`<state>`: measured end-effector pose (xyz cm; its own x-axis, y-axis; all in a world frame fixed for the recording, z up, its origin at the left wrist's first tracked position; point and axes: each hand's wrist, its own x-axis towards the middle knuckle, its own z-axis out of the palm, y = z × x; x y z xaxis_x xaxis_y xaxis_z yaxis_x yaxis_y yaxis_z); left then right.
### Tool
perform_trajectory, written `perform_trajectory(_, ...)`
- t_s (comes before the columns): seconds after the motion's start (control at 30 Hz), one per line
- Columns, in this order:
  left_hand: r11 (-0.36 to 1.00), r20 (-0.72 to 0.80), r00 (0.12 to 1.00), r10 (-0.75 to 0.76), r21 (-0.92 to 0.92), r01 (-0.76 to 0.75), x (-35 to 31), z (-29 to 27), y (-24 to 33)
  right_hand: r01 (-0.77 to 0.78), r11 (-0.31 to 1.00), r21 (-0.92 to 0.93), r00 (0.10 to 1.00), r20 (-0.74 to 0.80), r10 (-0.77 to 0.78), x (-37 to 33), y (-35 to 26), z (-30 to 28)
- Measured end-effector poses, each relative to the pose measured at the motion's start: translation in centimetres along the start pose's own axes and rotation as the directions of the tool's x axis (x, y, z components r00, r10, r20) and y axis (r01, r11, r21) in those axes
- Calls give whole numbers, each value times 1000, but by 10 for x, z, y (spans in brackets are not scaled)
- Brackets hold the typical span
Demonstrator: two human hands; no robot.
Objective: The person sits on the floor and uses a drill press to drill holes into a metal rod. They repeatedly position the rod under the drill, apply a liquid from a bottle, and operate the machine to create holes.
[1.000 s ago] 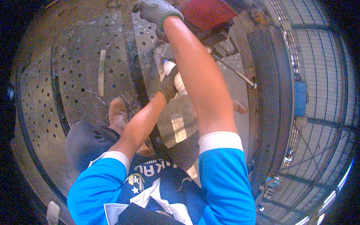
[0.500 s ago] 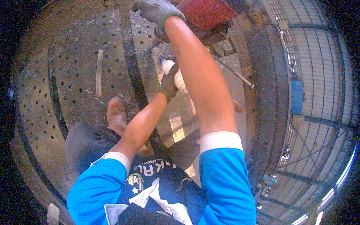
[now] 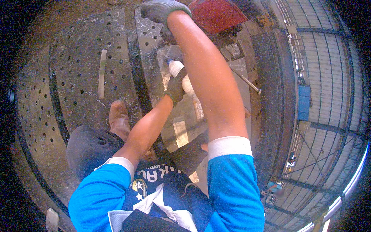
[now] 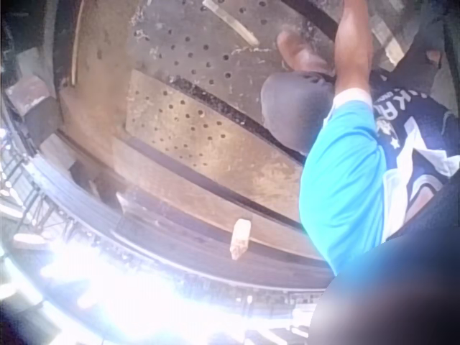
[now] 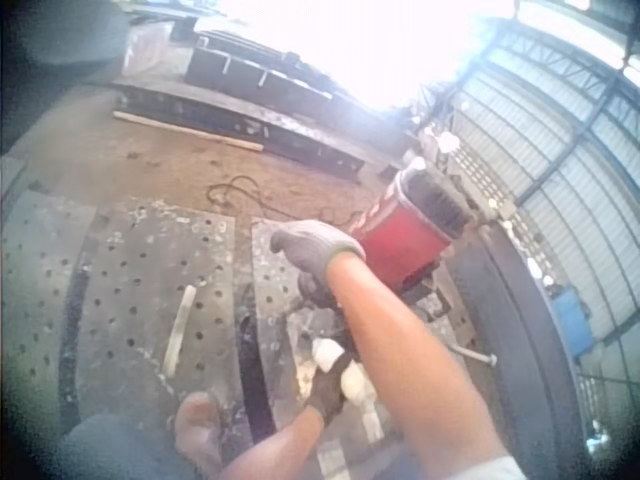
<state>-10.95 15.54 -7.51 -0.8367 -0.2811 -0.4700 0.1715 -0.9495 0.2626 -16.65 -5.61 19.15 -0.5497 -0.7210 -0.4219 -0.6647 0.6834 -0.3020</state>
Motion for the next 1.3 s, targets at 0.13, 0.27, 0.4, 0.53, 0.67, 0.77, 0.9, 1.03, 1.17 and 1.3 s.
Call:
perform_trajectory(0.13, 996, 8, 999, 47, -72, -46, -11, 8, 6, 316, 853, -415, 945, 59, -322, 12, -5, 5)
perform_trajectory(0.27, 999, 8, 1000, 12, -45, -12, -17, 15, 17, 341, 855, -392, 937, 64, -345, 21, 3, 8)
perform_trajectory(0.4, 998, 46, 999, -8, -69, 11, -18, 17, 18, 352, 850, -392, 932, 64, -357, 23, 7, 7)
perform_trajectory(0.53, 995, 19, 1000, -21, -102, 23, -13, 14, 11, 357, 852, -384, 931, 65, -360, 21, 6, 7)
perform_trajectory(0.67, 987, 26, 1000, -8, -162, 12, 0, 8, 6, 349, 869, -351, 933, 41, -358, 22, 7, 9)
perform_trajectory(0.77, 982, 35, 999, -33, -184, 39, 6, 4, 2, 347, 880, -324, 929, -9, -369, 23, 8, 11)
perform_trajectory(0.9, 978, 6, 999, -41, -202, 42, 5, 4, 1, 344, 886, -311, 928, -29, -370, 21, 5, 12)
perform_trajectory(1.03, 987, -48, 997, -59, -150, 51, -1, 7, 9, 384, 850, -362, 906, -28, -422, 14, 2, 11)
perform_trajectory(1.17, 989, -75, 992, -99, -115, 90, -8, 11, 18, 363, 875, -319, 916, -47, -397, 10, 1, 10)
perform_trajectory(1.3, 991, -80, 991, -105, -91, 98, -12, 12, 22, 358, 890, -282, 922, -46, -385, 14, 1, 12)
